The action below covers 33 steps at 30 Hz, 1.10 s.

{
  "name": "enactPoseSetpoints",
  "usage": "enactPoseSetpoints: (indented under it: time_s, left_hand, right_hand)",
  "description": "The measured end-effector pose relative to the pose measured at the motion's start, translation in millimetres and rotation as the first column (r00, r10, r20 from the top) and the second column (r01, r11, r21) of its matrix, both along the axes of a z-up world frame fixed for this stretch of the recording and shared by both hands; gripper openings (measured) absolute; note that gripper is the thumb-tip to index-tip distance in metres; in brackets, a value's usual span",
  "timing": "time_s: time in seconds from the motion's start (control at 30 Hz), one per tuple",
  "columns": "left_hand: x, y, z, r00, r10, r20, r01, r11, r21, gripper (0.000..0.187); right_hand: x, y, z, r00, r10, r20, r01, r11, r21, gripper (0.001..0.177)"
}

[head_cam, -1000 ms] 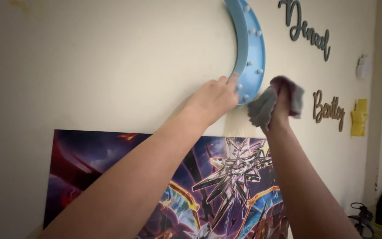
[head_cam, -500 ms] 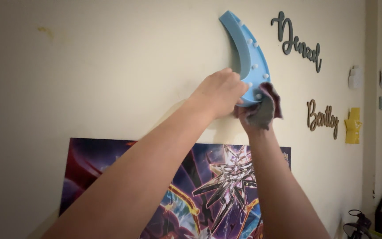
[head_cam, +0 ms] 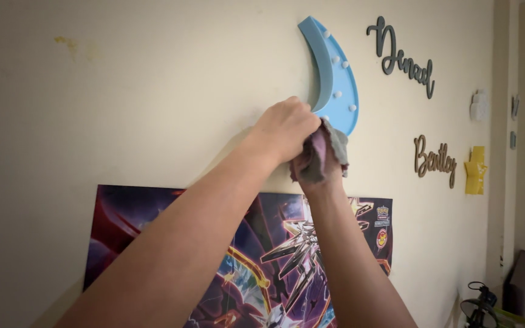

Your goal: Wiping dust off wall decorations, a poster, and a plastic stool using a cloth.

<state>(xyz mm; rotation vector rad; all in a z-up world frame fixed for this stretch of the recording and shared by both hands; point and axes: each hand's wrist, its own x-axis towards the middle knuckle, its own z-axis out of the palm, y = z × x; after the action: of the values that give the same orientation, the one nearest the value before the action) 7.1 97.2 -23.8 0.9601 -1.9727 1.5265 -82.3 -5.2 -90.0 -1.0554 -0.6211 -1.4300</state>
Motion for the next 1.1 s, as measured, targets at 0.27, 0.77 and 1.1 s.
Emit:
enactPoseSetpoints:
  time_s: [0.27, 0.77, 1.1]
  left_hand:
    - [-8, -2, -1, 0.995, -0.094, -0.024, 0.094, 0.996, -0.001, 0.035]
    - [-22, 29, 7, 0.966, -0.08, -0.244, 0.135, 0.967, 0.214, 0.074]
    - [-7, 53, 7, 0.965, 0.019, -0.261, 0.06, 0.955, 0.289, 0.044]
  right_hand:
    - [-27, -24, 3, 0.85, -0.487, -0.2, 0.421, 0.857, -0.297, 0.018]
    - [17, 17, 8, 0.955, 0.263, 0.139, -0.256, 0.965, -0.062, 0.033]
    - [10, -22, -5, 0.964, 0.264, -0.015, -0.264, 0.96, -0.092, 0.024]
